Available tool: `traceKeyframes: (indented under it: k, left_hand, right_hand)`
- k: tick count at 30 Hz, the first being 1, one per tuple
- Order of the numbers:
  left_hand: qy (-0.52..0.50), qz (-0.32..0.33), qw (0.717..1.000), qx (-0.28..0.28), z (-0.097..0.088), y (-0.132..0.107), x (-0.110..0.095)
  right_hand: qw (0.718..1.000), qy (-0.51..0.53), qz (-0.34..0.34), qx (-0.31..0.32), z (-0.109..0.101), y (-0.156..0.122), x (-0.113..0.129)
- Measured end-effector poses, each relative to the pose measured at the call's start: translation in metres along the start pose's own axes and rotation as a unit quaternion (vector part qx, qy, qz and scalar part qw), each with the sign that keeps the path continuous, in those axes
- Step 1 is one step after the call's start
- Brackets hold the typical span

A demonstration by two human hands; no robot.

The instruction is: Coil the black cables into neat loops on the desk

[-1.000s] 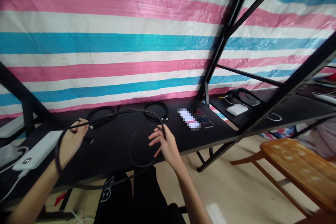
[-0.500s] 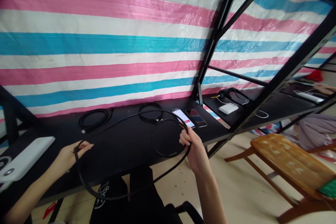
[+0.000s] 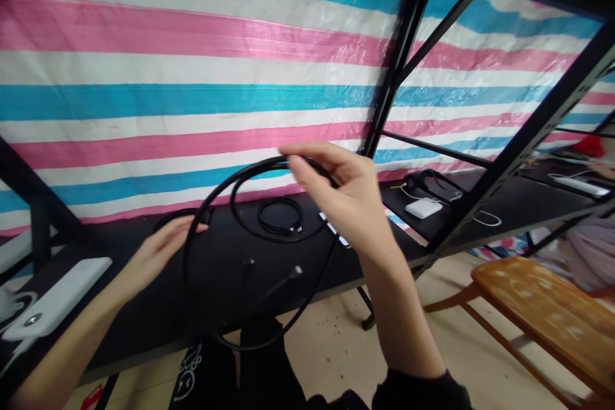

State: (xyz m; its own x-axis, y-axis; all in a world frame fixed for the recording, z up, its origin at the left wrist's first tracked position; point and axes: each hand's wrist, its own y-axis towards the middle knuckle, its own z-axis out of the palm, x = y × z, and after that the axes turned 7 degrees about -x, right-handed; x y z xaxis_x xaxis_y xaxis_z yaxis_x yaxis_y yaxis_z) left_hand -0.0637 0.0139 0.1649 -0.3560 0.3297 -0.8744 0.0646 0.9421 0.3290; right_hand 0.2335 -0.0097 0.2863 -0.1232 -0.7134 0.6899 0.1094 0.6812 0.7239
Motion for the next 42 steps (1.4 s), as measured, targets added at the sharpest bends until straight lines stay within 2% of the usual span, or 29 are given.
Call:
traceKeyframes:
  k: [1,3,4,5,7,9,13,15,19,20,22,25,27,31,34,36,38,40,42]
  left_hand:
    - [-0.067,0.004,0.997,-0.030,0.002,0.000,-0.022]
    - [-0.190,0.015,0.982,0.003,0.008,-0.001,-0.065]
    - [-0.213,0.020,0.976,0.043,0.010,-0.003,-0.085]
    - [-0.210,0.028,0.976,0.057,0.013,-0.005,-0.100]
    - [-0.205,0.039,0.977,0.046,0.015,-0.006,-0.120]
    - [-0.216,0.034,0.976,0.009,0.013,-0.005,-0.127]
    - [-0.226,0.012,0.972,-0.057,0.000,0.003,-0.123]
    - [-0.219,0.010,0.972,-0.084,-0.007,0.006,-0.120]
    - [-0.221,0.005,0.970,-0.100,-0.019,0.006,-0.115]
    - [-0.225,0.007,0.969,-0.101,-0.022,0.005,-0.113]
    - [-0.227,0.018,0.967,-0.111,-0.025,0.001,-0.111]
    - [-0.230,0.049,0.963,-0.131,-0.022,-0.007,-0.106]
    - [-0.231,0.069,0.963,-0.120,-0.015,-0.013,-0.102]
    - [-0.213,0.086,0.970,-0.080,0.013,-0.022,-0.087]
    - [-0.252,0.071,0.958,-0.114,0.031,-0.025,-0.073]
    - [-0.279,0.039,0.951,-0.126,0.037,-0.027,-0.065]
    - [-0.291,-0.017,0.952,-0.094,0.038,-0.029,-0.061]
    - [-0.290,-0.074,0.954,-0.012,0.035,-0.032,-0.059]
    - [-0.268,-0.102,0.954,0.083,0.030,-0.035,-0.059]
  right_hand:
    - [0.999,-0.014,-0.026,0.033,0.011,0.005,0.006]
    - [0.994,-0.023,-0.058,0.094,0.034,0.013,0.015]
    - [0.990,-0.019,-0.065,0.122,0.044,0.015,0.017]
    - [0.987,-0.013,-0.068,0.147,0.051,0.017,0.019]
    - [0.980,0.000,-0.059,0.190,0.058,0.019,0.020]
    - [0.968,0.009,-0.025,0.251,0.057,0.021,0.019]
    - [0.910,0.045,0.102,0.398,0.051,0.025,0.006]
    - [0.891,0.092,0.145,0.420,0.051,0.026,-0.003]
    - [0.862,0.151,0.172,0.453,0.060,0.024,-0.014]
    - [0.861,0.156,0.174,0.452,0.063,0.023,-0.015]
    - [0.879,0.166,0.171,0.412,0.069,0.019,-0.013]
    - [0.925,0.189,0.153,0.293,0.078,0.015,-0.010]
    - [0.942,0.206,0.149,0.219,0.086,0.014,-0.009]
    - [0.947,0.244,0.167,0.129,0.111,0.009,-0.007]
    - [0.942,0.273,0.175,0.085,0.133,-0.003,-0.008]
    - [0.943,0.278,0.172,0.063,0.145,-0.011,-0.010]
    - [0.947,0.268,0.171,0.051,0.153,-0.018,-0.011]
    - [0.950,0.262,0.167,0.040,0.157,-0.020,-0.012]
    - [0.950,0.269,0.155,0.022,0.157,-0.018,-0.012]
